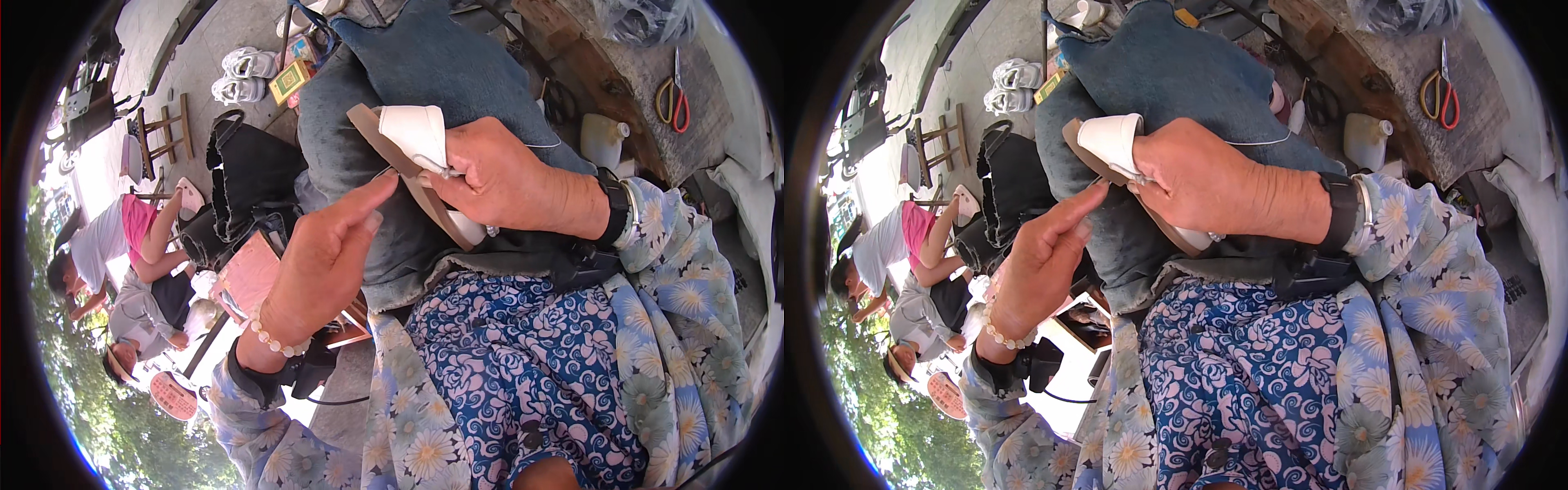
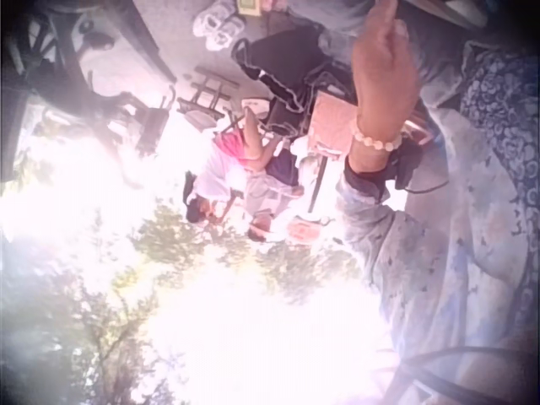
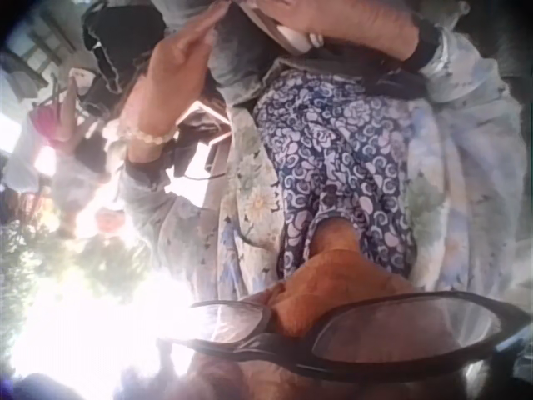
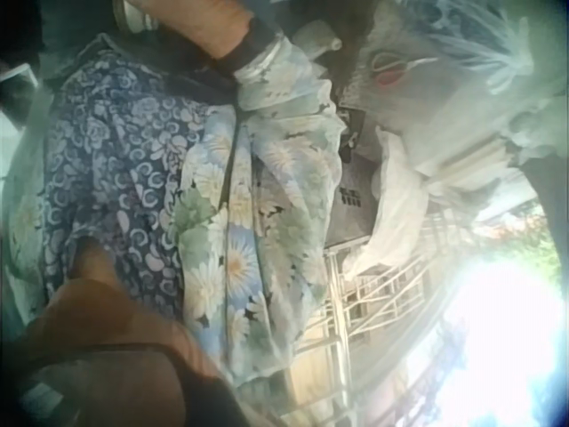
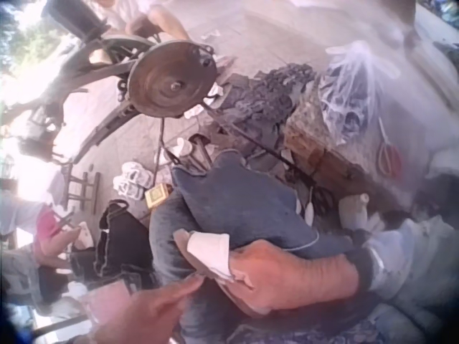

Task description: Stitching the sole and upper of a white sandal using a needle and thread.

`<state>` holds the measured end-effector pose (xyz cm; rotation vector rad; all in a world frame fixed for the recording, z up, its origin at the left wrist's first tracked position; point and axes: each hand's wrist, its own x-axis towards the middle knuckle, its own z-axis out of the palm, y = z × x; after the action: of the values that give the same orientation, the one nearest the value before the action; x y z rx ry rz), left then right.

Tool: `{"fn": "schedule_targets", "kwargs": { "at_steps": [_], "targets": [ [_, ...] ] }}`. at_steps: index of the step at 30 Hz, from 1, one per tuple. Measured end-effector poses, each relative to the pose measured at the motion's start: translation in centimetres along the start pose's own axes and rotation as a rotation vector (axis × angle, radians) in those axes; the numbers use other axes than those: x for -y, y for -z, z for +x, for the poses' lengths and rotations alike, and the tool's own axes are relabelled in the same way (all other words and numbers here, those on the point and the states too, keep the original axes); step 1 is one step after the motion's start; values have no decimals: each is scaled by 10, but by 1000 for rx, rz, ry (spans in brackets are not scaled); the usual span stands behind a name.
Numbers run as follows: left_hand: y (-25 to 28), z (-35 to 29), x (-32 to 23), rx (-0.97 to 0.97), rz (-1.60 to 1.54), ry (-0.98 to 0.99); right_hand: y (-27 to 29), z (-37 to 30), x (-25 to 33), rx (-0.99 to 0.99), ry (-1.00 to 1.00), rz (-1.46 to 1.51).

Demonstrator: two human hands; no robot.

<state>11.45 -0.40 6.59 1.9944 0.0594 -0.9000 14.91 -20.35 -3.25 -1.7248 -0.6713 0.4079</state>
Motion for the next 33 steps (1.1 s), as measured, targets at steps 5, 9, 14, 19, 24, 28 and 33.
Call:
{"fn": "schedule_targets", "kwargs": {
  "at_steps": [5,9,14,19,24,28,33],
  "targets": [
    [0,3,0,-4,8,4,3,3,0,-1,45,-2],
    [8,11,-1,55,-152,264,2,4,0,-18,35,-45],
    [1,18,19,10,-111,-2,4,4,1,-37,-21,-53],
    [-3,24,16,-125,159,-237,0,4,-3,-6,-10,4],
    [-3,20,14,-153,27,-149,4,3,-1,1,16,-78],
    [-5,-7,29,-186,65,-171,14,-1,9,155,-57,216],
    [-25,-36,72,-413,199,-293,26,-19,24,422,-71,541]
  ]
}}
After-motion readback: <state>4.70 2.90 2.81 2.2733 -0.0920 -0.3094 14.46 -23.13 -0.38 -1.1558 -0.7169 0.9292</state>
